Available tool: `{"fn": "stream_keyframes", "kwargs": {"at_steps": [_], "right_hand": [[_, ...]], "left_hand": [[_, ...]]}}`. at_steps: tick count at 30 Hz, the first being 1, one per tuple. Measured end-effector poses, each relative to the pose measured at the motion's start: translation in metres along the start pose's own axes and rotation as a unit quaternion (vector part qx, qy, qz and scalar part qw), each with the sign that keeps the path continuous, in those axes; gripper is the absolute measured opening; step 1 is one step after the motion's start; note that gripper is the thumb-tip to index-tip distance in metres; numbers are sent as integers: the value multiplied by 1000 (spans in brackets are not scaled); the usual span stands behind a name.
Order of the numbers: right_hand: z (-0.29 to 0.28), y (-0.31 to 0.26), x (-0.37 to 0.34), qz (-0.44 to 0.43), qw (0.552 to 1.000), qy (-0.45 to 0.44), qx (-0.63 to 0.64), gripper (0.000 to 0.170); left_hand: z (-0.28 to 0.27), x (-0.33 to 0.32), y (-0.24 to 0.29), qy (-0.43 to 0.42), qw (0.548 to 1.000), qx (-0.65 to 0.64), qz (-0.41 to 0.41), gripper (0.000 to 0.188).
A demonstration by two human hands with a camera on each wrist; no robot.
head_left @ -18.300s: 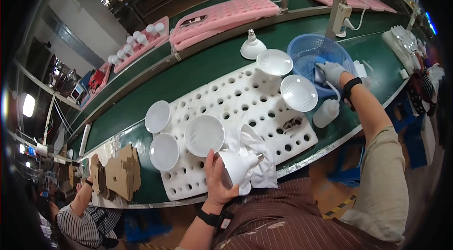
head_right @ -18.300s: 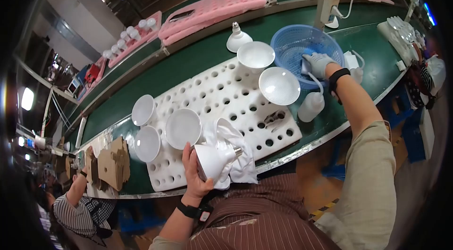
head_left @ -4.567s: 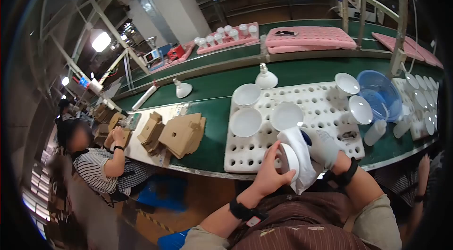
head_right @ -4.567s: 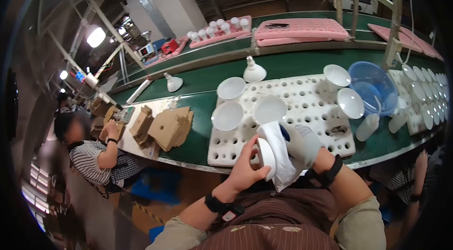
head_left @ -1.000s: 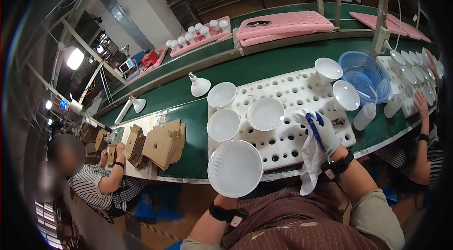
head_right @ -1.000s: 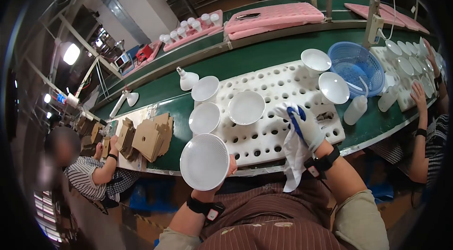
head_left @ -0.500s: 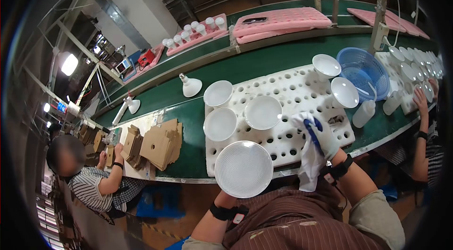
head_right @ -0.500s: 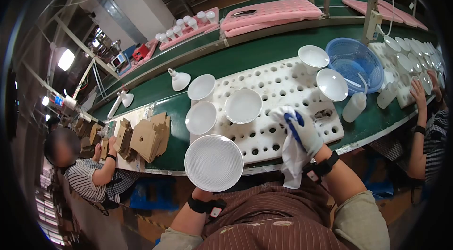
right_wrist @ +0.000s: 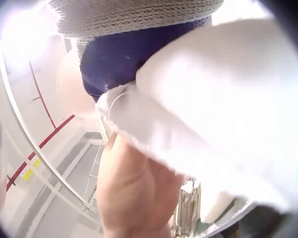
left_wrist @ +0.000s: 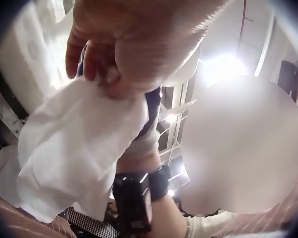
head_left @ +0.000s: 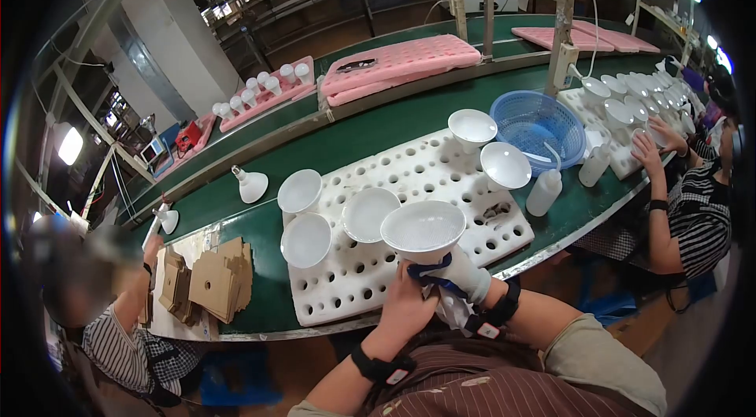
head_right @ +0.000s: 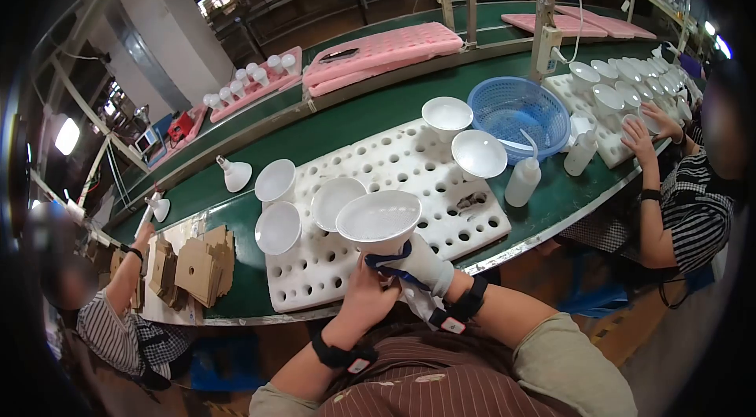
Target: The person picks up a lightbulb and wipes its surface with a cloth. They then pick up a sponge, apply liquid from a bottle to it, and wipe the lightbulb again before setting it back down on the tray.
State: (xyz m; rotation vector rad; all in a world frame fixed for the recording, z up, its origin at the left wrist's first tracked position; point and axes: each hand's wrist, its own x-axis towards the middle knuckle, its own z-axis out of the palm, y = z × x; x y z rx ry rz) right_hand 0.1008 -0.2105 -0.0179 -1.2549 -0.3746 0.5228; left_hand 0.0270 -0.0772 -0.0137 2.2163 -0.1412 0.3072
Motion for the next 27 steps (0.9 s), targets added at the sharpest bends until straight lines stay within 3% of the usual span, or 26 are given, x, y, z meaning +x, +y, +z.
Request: {"fn": "stream_keyframes", "kwargs": {"at_steps": [2, 4, 6, 8, 10, 11, 12, 14, 18, 22, 27], "right_hand": [[-8, -9, -5, -1, 1000, -16, 8, 55], [-14, -22, -8, -13, 998, -48, -45, 55], [-15, -30, -11, -7, 994, -79, -71, 57], [-18, -24, -13, 50, 988, -132, 58, 60], [-17, -21, -16, 66, 986, -135, 76, 60], [-17, -19, -15, 81, 980, -162, 81, 61], [-18, -17, -14, 92, 974, -188, 85, 61], [-21, -5, -15, 112, 971, -181, 105, 58], [-29, 3, -17, 125, 959, -232, 100, 53], [-27, -1, -21, 142, 957, -233, 96, 54], [-32, 3, -24, 153, 953, -242, 97, 60]], "left_hand": [[-30, 0, 17, -108, 980, -62, -157, 45], [-49, -2, 7, -51, 977, -89, -184, 45], [-62, 0, -6, -20, 948, -280, -148, 48], [-69, 7, -12, -48, 928, -346, -133, 57], [-75, 13, -4, -104, 890, -441, -57, 69], [-78, 16, -2, -154, 858, -487, -58, 71], [-78, 17, -3, -150, 857, -489, -61, 71], [-77, 19, -6, -164, 901, -402, -8, 66], [-91, 20, 0, -189, 904, -384, -19, 57], [-110, 23, 10, -207, 937, -279, -22, 48], [-119, 25, 12, -194, 964, -155, 93, 36]]}}
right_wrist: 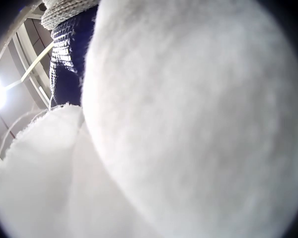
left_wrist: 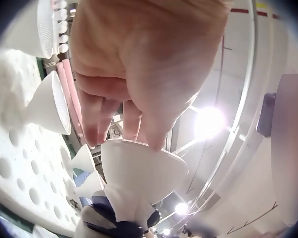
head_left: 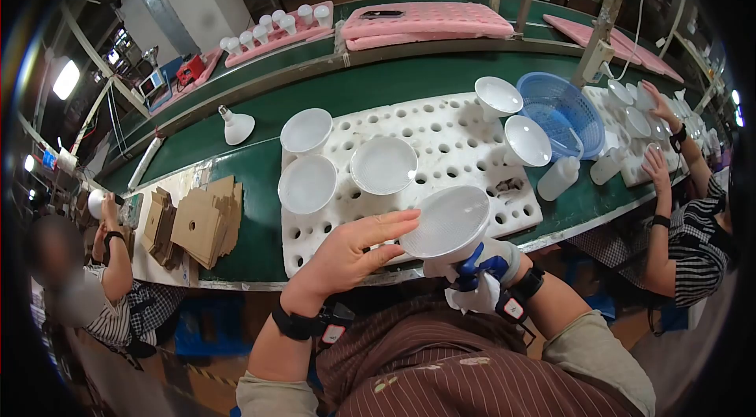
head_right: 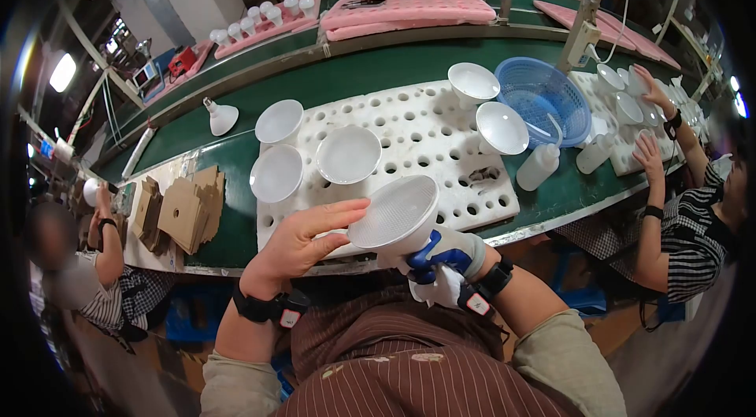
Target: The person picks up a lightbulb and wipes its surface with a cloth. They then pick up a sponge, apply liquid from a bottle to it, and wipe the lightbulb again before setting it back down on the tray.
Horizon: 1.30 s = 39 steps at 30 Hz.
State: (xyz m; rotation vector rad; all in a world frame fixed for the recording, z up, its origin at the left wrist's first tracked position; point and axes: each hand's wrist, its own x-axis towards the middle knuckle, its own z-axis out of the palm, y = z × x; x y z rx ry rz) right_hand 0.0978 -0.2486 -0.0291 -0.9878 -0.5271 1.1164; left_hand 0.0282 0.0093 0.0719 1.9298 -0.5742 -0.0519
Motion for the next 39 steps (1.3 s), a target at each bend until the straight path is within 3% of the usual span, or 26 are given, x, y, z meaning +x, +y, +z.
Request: {"fn": "stream_keyframes", "kwargs": {"at_steps": [6, 11, 13, 17, 19, 20, 22, 25, 27, 37, 39], "right_hand": [[-3, 1, -2, -9, 998, -47, 29, 63], [-1, -1, -4, 15, 998, -49, 29, 63], [13, -10, -5, 40, 999, 4, 11, 59], [18, -19, -5, 60, 998, -3, 26, 51], [24, -33, -3, 112, 992, 1, -57, 46], [18, -23, 0, 70, 988, 3, -137, 45], [21, -18, -2, 58, 982, 34, -177, 46], [31, -19, 2, 19, 958, 84, -274, 49], [38, -20, 3, -56, 920, 124, -369, 52], [55, -20, 4, -43, 796, 173, -578, 51], [59, -19, 5, -22, 730, 215, -648, 48]], "left_hand": [[1, 2, 8, 24, 987, 144, 69, 29], [1, 1, 14, 23, 979, 182, 87, 28], [1, 1, 14, 18, 978, 189, 86, 27], [1, -3, 14, 7, 978, 189, 91, 31], [4, -4, 14, 6, 980, 184, 75, 33], [5, -4, 14, 8, 981, 184, 63, 38], [7, -7, 14, 9, 981, 187, 47, 43], [12, -10, 13, 21, 986, 163, -7, 55], [13, -12, 14, 7, 990, 64, -124, 67], [24, -17, 14, 15, 981, 3, -194, 82], [28, -18, 17, 51, 971, -56, -225, 83]]}}
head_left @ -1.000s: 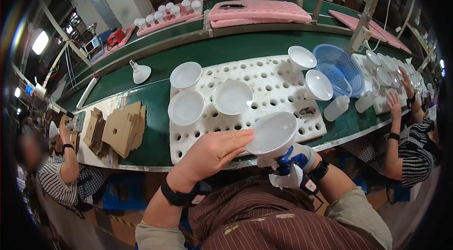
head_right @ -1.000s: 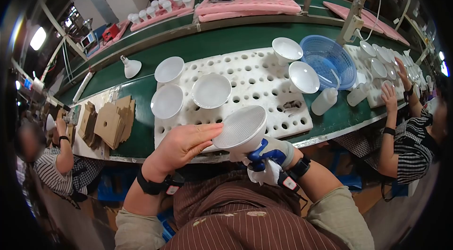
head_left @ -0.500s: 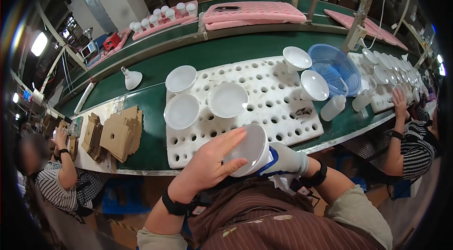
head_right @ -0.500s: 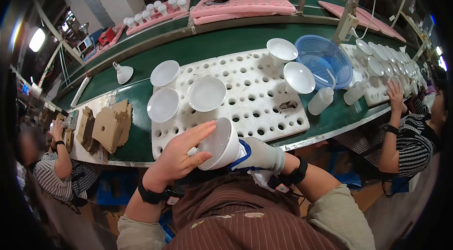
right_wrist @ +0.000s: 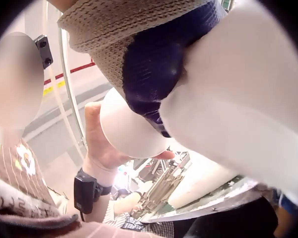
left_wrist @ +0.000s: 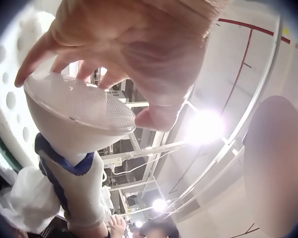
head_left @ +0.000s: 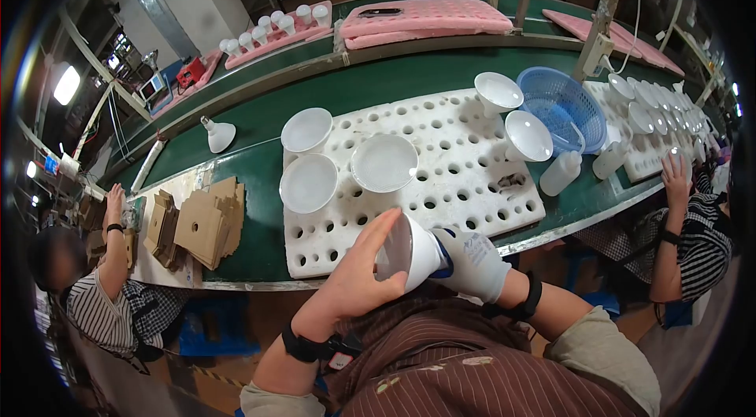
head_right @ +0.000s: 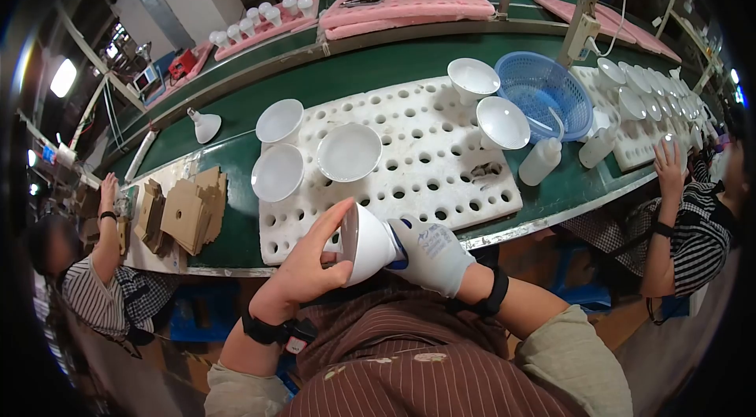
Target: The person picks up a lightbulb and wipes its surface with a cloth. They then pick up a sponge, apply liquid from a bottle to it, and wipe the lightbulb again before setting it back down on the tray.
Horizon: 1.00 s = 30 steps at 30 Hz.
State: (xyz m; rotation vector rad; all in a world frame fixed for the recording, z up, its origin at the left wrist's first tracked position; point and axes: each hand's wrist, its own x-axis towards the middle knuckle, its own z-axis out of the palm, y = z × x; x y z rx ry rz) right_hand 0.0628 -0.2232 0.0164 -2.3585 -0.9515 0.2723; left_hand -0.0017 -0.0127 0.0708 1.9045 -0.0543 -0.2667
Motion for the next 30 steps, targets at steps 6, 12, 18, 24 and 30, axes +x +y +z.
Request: {"fn": "stream_keyframes", "kwargs": {"at_steps": [6, 12, 18, 24, 30], "right_hand": [[8, -3, 1, -59, 992, 47, -100, 44], [-1, 8, 13, -77, 976, -156, 129, 39], [-2, -9, 14, -89, 995, 11, -32, 44], [6, 7, 11, -134, 976, 95, -145, 57], [-9, 5, 23, -34, 983, -177, 31, 52]], "left_hand": [[4, 2, -26, 54, 994, -98, -10, 78], [11, -10, -12, 61, 966, 168, 186, 83], [11, -9, -23, 97, 984, 63, 136, 91], [16, 0, -38, 65, 969, -228, -65, 97], [19, -10, -32, 45, 982, 146, 111, 101]]}}
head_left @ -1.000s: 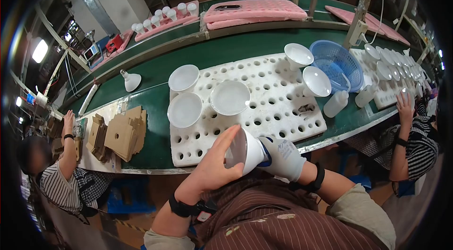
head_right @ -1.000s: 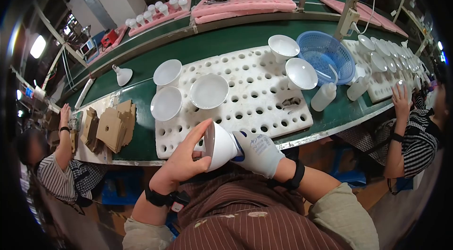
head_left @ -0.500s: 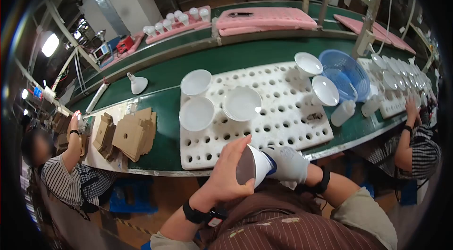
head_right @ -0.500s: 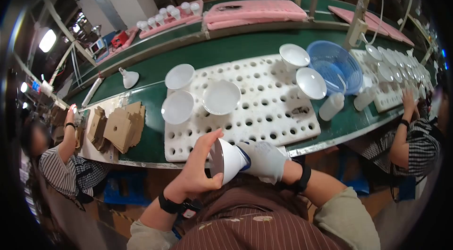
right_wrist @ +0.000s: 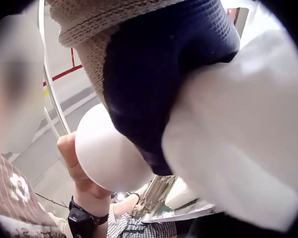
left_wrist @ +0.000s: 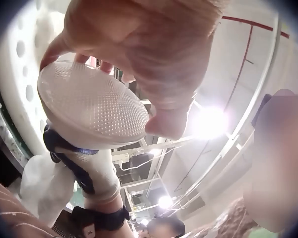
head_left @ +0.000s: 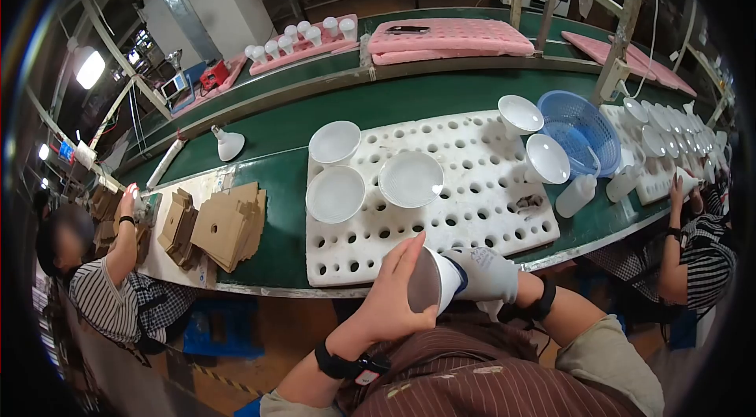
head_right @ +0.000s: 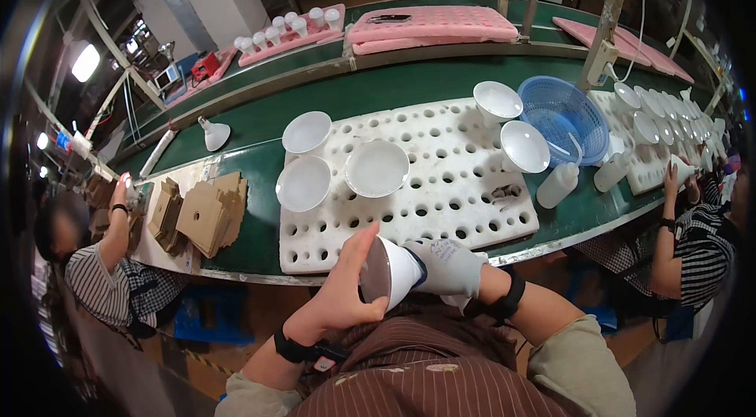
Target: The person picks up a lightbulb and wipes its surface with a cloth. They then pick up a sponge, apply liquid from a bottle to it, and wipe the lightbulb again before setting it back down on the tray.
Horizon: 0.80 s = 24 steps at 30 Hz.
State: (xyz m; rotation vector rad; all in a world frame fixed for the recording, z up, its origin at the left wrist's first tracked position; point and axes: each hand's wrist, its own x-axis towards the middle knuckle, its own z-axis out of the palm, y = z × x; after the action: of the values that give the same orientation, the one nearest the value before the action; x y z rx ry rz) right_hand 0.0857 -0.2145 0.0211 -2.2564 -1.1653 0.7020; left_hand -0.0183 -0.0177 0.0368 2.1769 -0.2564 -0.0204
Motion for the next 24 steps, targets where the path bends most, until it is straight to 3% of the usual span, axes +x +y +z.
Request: {"fn": "stream_keyframes", "kwargs": {"at_steps": [1, 2, 4, 6, 7, 8, 9, 11, 12, 14, 16, 18, 20, 22, 24], "right_hand": [[5, 6, 0, -52, 997, 56, -25, 47], [8, 6, -2, -55, 997, 56, -25, 47], [10, 5, 2, -47, 981, 166, -92, 48], [9, 8, -1, -96, 949, 256, -154, 54], [3, 2, -5, -101, 942, 265, -178, 57], [7, 3, -2, -138, 923, 320, -164, 58], [13, 5, 2, -133, 918, 327, -182, 64], [25, 18, 5, -101, 923, 319, -188, 75], [19, 7, 5, -84, 932, 314, -162, 68], [18, 13, 18, -82, 973, 216, -5, 55], [17, 28, 15, -104, 986, 129, 33, 44], [8, 18, 13, -118, 984, 110, 75, 43], [4, 1, 12, -83, 983, 151, -63, 39], [4, -5, 9, -71, 976, 188, -83, 38], [12, -3, 10, -93, 913, 354, -182, 40]], "left_hand": [[-4, 0, 1, -8, 1000, -18, -5, 102], [-3, -1, 0, -6, 1000, -16, -6, 102], [-1, 2, -5, 37, 997, -58, -27, 104], [11, 5, -27, 56, 978, -192, -58, 104], [22, 7, -31, 61, 947, -299, -96, 97], [17, 9, -20, 65, 946, -289, -134, 93], [16, 12, -20, 66, 928, -330, -161, 92], [21, 16, -28, 68, 957, -242, -147, 87], [28, 17, -37, 89, 968, -208, -109, 89], [17, 11, -15, 90, 988, -112, -55, 96], [14, 5, -6, 66, 997, -12, 23, 98], [8, 3, 2, 44, 999, -18, -5, 99], [8, 4, -1, 63, 996, -61, -12, 98], [11, 6, -10, 80, 993, -87, -14, 98], [14, 6, -16, 91, 970, -224, -26, 98]]}}
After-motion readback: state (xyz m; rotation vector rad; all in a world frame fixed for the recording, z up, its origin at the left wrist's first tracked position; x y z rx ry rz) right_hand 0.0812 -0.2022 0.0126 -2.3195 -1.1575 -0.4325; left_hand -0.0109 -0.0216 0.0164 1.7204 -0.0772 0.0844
